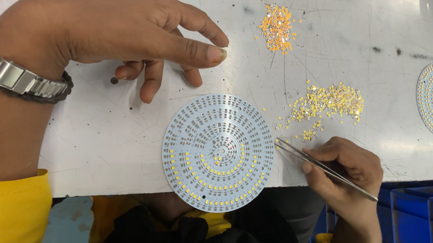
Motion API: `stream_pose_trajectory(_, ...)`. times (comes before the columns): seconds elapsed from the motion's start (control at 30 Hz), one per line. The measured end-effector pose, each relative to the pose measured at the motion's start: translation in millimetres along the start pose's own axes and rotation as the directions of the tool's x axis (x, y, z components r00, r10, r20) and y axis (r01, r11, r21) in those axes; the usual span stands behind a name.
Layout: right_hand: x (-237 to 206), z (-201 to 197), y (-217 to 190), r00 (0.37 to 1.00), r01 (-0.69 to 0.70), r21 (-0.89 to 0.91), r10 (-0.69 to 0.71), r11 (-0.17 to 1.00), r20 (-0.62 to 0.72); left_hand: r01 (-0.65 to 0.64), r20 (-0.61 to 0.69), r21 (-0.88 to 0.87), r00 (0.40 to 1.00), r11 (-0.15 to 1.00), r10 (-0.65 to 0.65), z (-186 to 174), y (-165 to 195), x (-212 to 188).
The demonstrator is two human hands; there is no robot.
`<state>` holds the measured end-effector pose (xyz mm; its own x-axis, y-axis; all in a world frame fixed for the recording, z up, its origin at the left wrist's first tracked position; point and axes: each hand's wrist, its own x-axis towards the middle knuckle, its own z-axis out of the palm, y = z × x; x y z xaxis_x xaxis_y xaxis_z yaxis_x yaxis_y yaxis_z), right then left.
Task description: The person uses tweezers to pick up small yellow LED components from a pile on the table and places them one by one into designated spots on a circular LED board. The person occasionally adjusts the board's position and continues placing LEDs until the clip ends.
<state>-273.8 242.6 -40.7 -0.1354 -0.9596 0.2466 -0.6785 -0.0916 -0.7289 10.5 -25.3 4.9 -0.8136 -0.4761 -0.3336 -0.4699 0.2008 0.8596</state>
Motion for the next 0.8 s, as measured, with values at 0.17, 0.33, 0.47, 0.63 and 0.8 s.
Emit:
stream_pose_trajectory(0.17, 1, 1, -4, 0.997, -0.045, -0.029, 0.043, 0.999, -0.061, -0.012, 0.007, -0.009, 1.0, 1.0, 0.012, -1, 2, -1)
stream_pose_trajectory(0.33, 0, 1, -5, 0.998, -0.038, -0.037, 0.036, 0.999, -0.055, 0.008, -0.008, 0.019, 1.0, 1.0, -0.008, 1, 7, -3)
stream_pose_trajectory(0.47, -4, 0, -3, 0.997, -0.058, -0.101, 0.052, 0.993, -0.062, 0.053, -0.023, 0.078, 0.998, 0.996, -0.051, 2, 9, -6)
stream_pose_trajectory(0.63, -28, 13, -12, 0.977, -0.037, -0.011, 0.034, 0.999, -0.209, -0.011, 0.001, 0.081, 1.0, 0.997, 0.011, 1, 5, -10)
stream_pose_trajectory(0.8, -56, 51, -30, 0.984, 0.023, 0.143, 0.004, 0.989, -0.18, -0.107, 0.027, 0.005, 0.994, 0.994, 0.107, 2, -2, -6)
